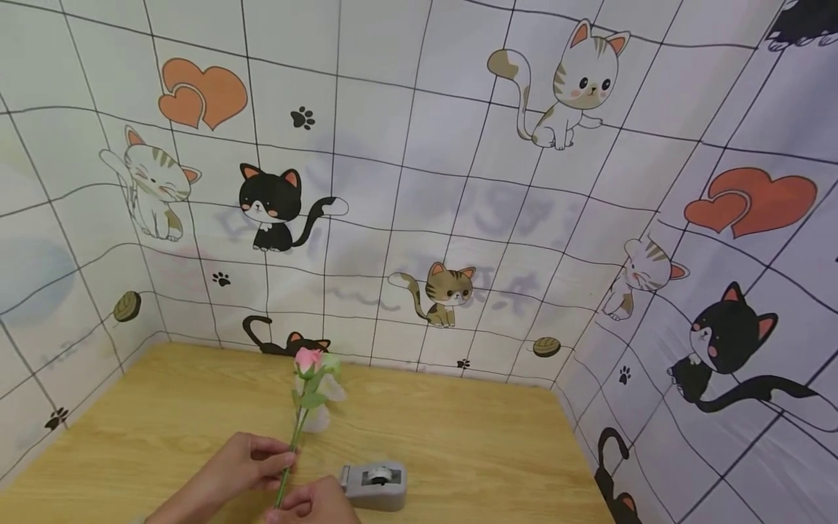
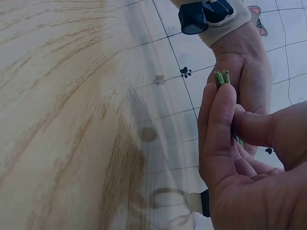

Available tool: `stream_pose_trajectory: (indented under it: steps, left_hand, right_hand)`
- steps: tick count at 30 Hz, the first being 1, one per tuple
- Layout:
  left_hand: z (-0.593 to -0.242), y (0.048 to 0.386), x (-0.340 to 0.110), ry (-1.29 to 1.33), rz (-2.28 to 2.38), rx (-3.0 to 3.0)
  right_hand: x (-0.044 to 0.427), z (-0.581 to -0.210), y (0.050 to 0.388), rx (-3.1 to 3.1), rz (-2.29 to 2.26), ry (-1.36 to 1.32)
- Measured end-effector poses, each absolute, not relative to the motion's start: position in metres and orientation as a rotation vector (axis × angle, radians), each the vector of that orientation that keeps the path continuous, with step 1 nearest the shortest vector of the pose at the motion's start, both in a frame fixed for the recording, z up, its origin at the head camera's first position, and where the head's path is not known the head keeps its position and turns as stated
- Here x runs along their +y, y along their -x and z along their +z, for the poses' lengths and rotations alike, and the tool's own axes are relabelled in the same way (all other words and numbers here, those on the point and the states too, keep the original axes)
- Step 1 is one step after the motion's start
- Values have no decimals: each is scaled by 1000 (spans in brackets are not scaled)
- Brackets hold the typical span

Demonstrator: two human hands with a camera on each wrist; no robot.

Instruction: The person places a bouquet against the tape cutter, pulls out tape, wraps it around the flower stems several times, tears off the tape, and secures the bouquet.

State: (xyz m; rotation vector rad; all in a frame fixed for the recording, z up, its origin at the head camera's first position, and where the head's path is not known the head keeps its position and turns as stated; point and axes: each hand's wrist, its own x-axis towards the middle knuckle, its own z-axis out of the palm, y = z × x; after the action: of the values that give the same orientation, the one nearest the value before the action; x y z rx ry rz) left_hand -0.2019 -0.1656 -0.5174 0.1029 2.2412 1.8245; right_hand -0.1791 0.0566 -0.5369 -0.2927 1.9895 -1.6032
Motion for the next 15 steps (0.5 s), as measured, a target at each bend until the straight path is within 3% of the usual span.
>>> stream_pose_trajectory:
  steps: [15]
  left_hand:
    - [-515,204,-160,-38,1789,2321]
  right_hand:
    - [51,-539,185,2109,-1532,246]
